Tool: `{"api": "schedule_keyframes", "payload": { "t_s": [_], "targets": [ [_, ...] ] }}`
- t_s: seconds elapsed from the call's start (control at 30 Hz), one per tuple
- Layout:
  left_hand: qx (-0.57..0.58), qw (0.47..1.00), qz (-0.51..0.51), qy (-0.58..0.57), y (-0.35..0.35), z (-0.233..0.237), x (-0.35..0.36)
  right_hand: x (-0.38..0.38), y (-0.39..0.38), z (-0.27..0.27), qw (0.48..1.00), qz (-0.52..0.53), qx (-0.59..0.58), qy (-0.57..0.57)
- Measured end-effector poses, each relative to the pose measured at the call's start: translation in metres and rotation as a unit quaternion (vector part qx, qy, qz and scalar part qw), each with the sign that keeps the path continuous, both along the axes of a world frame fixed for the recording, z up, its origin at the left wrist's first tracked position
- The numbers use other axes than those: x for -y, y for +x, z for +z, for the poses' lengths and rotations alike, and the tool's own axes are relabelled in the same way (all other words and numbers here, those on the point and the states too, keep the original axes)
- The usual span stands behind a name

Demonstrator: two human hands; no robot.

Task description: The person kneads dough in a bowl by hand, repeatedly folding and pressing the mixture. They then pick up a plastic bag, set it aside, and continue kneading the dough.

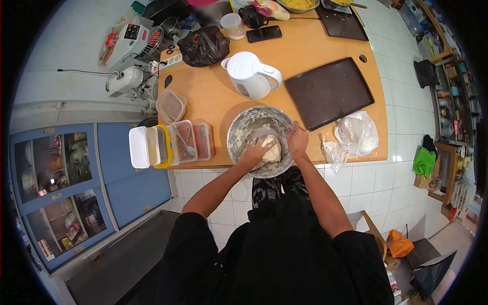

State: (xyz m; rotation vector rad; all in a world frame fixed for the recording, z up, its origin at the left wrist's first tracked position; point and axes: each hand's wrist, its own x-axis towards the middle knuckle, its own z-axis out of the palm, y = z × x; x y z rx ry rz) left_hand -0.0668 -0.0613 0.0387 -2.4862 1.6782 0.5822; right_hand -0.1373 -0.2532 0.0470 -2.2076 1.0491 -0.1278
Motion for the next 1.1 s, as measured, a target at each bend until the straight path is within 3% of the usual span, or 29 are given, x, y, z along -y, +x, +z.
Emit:
{"api": "schedule_keyframes", "payload": {
  "t_s": [0.13,0.23,0.27,0.33,0.4,0.47,0.5,0.6,0.7,0.8,0.87,0.93,0.97,1.03,1.1],
  "targets": [
    [-0.016,1.0,0.017,-0.007,0.008,-0.016,0.019,0.0,0.003,-0.001,1.0,-0.003,0.02,-0.013],
    [-0.005,0.99,0.06,-0.128,0.024,-0.049,0.027,0.002,0.005,0.001,0.999,0.001,0.029,-0.016],
    [-0.074,0.985,0.152,-0.037,0.031,-0.047,0.035,0.001,0.002,0.001,0.999,0.006,0.03,-0.015],
    [-0.065,0.955,0.278,-0.078,0.04,-0.058,0.047,0.002,0.002,-0.003,0.999,0.008,0.031,-0.016],
    [-0.053,0.904,0.393,-0.161,0.037,-0.082,0.042,0.002,0.003,-0.003,0.999,0.01,0.029,-0.017],
    [-0.192,0.773,0.584,-0.153,0.045,-0.143,0.039,0.001,0.003,0.0,0.999,0.01,0.023,-0.02],
    [-0.257,0.687,0.664,-0.147,0.05,-0.137,0.044,0.001,0.004,0.001,1.0,0.006,0.019,-0.02],
    [-0.401,0.78,0.459,-0.141,0.052,-0.093,0.03,-0.003,0.001,0.003,1.0,-0.006,0.007,-0.02],
    [-0.599,0.7,0.384,-0.067,0.043,0.031,0.046,-0.002,-0.001,0.003,1.0,-0.016,0.004,-0.02],
    [-0.357,0.872,0.259,-0.213,0.011,-0.049,0.011,0.0,0.002,-0.005,1.0,-0.018,-0.002,-0.016],
    [-0.468,0.743,0.4,-0.265,-0.013,-0.045,0.001,-0.002,0.003,-0.005,1.0,-0.016,-0.02,-0.017],
    [-0.551,0.496,0.598,-0.304,-0.019,-0.037,0.02,-0.002,0.001,-0.002,0.999,-0.031,-0.014,-0.012],
    [-0.512,0.509,0.619,-0.31,-0.025,-0.027,0.027,-0.002,0.0,-0.001,0.999,-0.036,-0.011,-0.01],
    [-0.428,0.533,0.657,-0.319,-0.035,0.039,0.043,0.0,-0.004,-0.005,0.998,-0.054,-0.018,-0.005],
    [-0.229,0.726,0.559,-0.33,-0.053,0.051,0.035,0.0,-0.014,-0.009,0.997,-0.07,-0.025,0.0]
  ]
}}
